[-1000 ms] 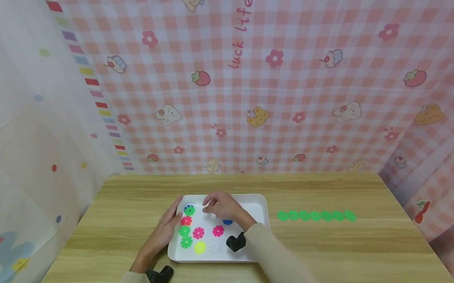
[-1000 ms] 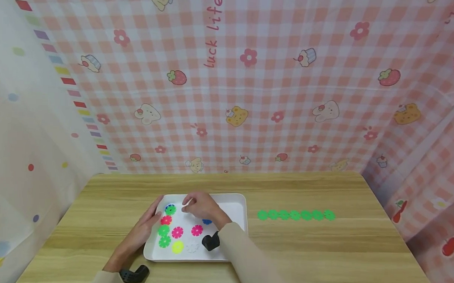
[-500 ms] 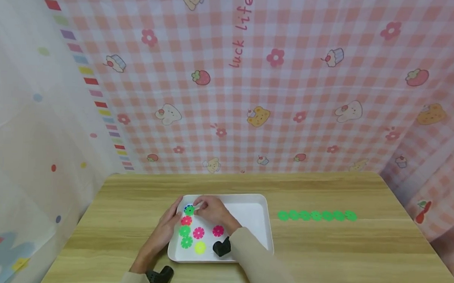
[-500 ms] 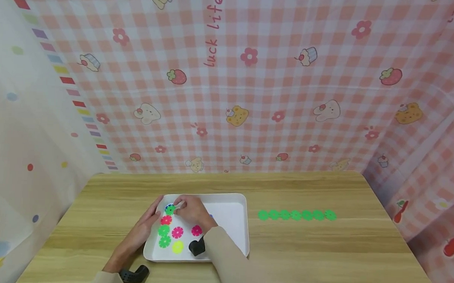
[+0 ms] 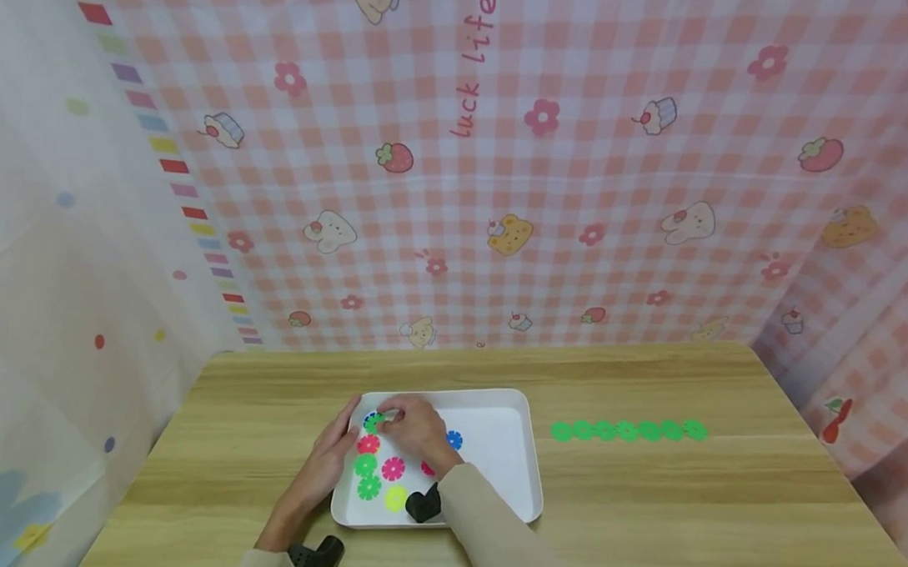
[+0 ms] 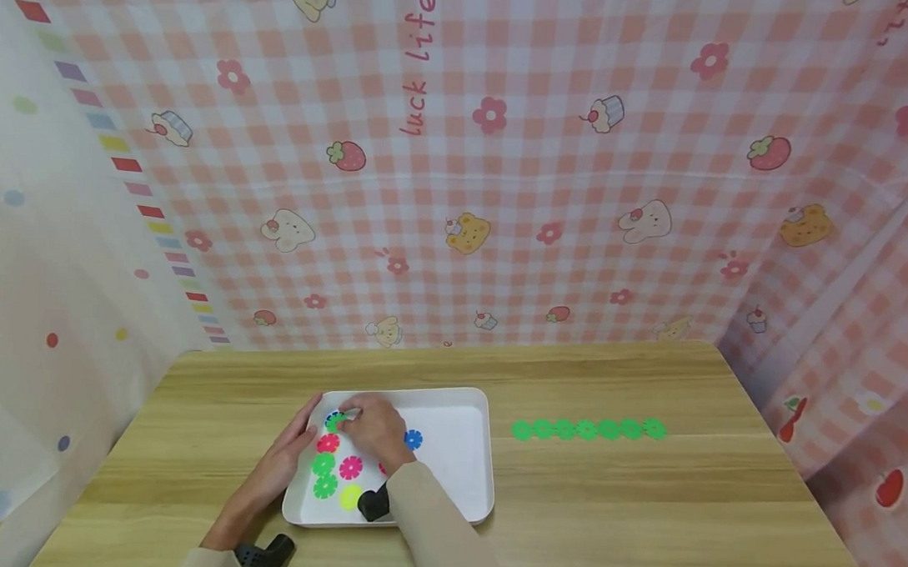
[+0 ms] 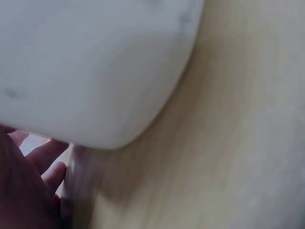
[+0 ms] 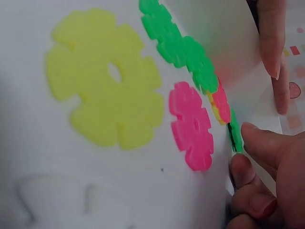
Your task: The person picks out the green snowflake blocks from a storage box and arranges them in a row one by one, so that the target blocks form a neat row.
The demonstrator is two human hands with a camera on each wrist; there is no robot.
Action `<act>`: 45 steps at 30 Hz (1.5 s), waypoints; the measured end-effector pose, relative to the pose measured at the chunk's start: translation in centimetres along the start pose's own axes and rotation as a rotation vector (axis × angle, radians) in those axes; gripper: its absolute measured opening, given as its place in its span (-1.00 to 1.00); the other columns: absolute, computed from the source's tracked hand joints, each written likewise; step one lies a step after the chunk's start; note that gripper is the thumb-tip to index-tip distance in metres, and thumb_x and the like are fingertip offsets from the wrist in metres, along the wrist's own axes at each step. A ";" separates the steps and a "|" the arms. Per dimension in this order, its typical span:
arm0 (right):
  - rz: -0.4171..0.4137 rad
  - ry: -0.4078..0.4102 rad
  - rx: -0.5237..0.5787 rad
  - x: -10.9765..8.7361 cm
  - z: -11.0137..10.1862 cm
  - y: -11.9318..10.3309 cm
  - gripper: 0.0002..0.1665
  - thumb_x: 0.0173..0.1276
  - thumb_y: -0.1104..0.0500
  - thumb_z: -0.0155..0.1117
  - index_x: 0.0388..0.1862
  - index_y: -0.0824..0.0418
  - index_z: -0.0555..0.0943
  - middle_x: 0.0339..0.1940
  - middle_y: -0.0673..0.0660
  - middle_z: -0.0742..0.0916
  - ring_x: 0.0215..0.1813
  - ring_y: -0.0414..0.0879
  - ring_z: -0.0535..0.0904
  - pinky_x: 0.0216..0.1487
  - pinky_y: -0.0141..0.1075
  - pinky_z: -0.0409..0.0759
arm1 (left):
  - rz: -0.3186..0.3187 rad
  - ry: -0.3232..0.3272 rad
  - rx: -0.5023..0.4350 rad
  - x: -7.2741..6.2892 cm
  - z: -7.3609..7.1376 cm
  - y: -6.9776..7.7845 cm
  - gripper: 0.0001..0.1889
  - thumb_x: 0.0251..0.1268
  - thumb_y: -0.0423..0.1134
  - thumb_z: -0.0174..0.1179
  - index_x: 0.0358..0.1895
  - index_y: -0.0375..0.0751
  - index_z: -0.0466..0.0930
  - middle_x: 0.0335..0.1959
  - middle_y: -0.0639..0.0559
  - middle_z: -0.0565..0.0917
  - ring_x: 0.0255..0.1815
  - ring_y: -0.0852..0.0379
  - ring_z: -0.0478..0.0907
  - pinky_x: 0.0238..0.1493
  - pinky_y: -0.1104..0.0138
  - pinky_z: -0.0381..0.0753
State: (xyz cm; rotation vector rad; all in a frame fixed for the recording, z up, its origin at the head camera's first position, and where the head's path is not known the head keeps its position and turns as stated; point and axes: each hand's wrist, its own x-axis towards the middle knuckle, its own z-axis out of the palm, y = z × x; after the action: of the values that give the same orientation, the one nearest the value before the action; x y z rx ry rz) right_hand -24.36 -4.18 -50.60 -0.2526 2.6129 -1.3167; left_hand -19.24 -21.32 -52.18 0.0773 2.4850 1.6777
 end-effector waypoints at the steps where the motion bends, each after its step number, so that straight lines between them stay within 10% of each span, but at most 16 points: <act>1: -0.002 0.007 -0.009 0.0 0.1 0.0 -0.75 0.25 0.07 0.45 -0.07 -0.07 0.77 -0.33 -0.10 0.67 -0.32 -0.23 0.50 -0.28 -0.32 0.43 | -0.001 0.001 0.002 0.0 0.0 0.0 -0.43 0.64 -0.13 -0.26 0.62 0.06 -0.08 0.62 -0.07 -0.04 0.61 -0.18 -0.20 0.49 -0.25 -0.29; 11: 0.022 0.003 -0.050 -0.1 0.2 -0.4 -0.71 0.25 0.10 0.45 -0.03 -0.10 0.77 -0.10 -0.08 0.71 -0.23 -0.21 0.53 -0.23 -0.31 0.47 | -0.014 0.000 0.007 0.0 -0.1 0.0 -0.43 0.64 -0.14 -0.27 0.62 0.10 -0.10 0.63 -0.05 -0.06 0.62 -0.16 -0.22 0.50 -0.24 -0.29; 45: -0.086 -0.058 0.096 -0.4 -0.6 0.8 -0.93 0.22 0.23 0.44 -0.36 0.06 0.73 -0.37 -0.09 0.62 -0.28 -0.22 0.48 -0.17 -0.36 0.50 | 0.016 0.001 -0.008 0.0 0.1 0.2 -0.43 0.65 -0.14 -0.26 0.62 0.03 -0.08 0.62 -0.12 -0.07 0.61 -0.22 -0.21 0.49 -0.26 -0.29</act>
State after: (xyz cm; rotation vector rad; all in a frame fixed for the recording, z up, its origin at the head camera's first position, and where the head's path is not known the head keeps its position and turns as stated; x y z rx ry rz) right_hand -24.15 -3.13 -50.87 -0.3859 2.5092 -1.4353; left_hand -19.20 -21.21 -52.06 0.0951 2.4852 1.6936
